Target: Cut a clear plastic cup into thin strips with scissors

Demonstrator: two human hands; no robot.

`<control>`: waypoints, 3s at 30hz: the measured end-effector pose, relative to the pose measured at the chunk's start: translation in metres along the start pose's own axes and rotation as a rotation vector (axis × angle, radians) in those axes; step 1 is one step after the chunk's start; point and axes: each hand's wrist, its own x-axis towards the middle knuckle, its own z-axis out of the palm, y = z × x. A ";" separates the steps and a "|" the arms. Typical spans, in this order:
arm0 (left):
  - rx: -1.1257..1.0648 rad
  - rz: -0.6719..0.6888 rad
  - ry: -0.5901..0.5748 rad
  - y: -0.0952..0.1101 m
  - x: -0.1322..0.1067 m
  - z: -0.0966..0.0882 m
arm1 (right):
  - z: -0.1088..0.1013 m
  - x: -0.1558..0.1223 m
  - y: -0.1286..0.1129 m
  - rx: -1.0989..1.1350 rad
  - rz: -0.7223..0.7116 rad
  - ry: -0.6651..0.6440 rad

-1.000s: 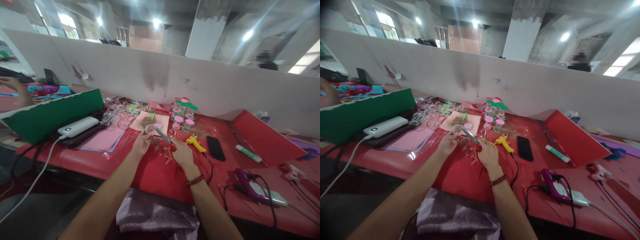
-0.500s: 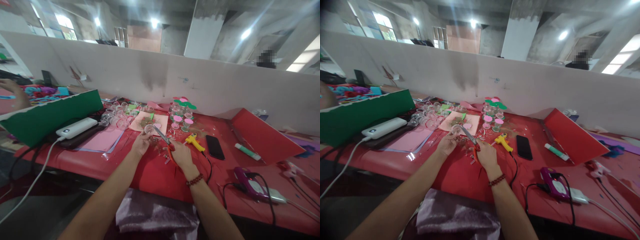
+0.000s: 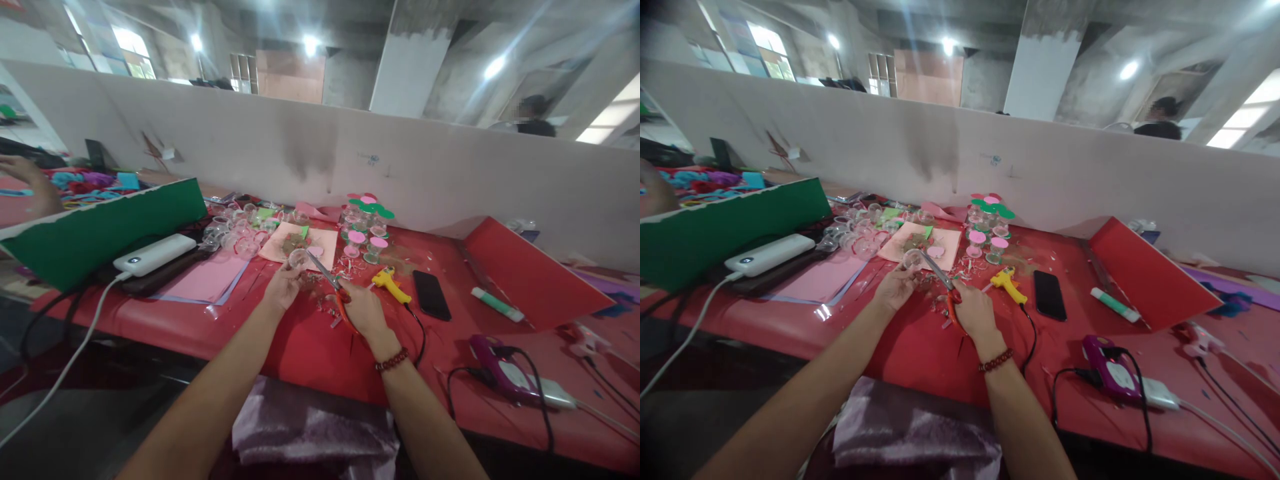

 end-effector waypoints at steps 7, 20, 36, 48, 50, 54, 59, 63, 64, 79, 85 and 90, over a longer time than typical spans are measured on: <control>-0.006 -0.015 -0.024 0.001 -0.001 0.000 | 0.001 0.001 0.001 0.010 0.004 -0.018; 0.049 0.058 -0.031 -0.003 -0.001 0.000 | 0.002 0.001 0.001 0.003 0.027 -0.020; 0.043 -0.006 -0.011 0.000 -0.002 0.002 | 0.005 0.001 0.002 -0.015 0.052 0.018; 0.170 0.147 -0.027 -0.007 0.002 0.000 | 0.007 0.001 0.000 0.014 0.068 -0.006; 0.183 0.152 -0.028 -0.008 0.002 0.000 | 0.007 0.001 0.001 0.021 0.061 0.005; 0.193 0.083 -0.029 -0.005 0.002 -0.001 | 0.008 0.001 0.001 0.032 0.057 0.014; 0.201 0.073 -0.071 -0.006 0.002 -0.004 | 0.007 0.000 0.001 0.039 0.061 0.014; 0.243 0.107 -0.184 -0.009 -0.005 0.001 | 0.007 0.003 0.006 -0.005 0.139 0.018; 0.255 0.097 -0.197 -0.010 -0.008 0.003 | 0.007 0.004 0.008 -0.014 0.156 0.035; 0.072 0.061 -0.129 -0.003 -0.003 0.000 | 0.002 0.001 0.003 -0.052 0.047 0.187; 0.033 0.038 -0.069 -0.002 0.000 -0.002 | 0.002 0.001 0.002 -0.084 0.023 0.217; -0.004 0.029 -0.051 -0.002 0.000 -0.001 | 0.002 0.001 0.002 -0.091 0.025 0.237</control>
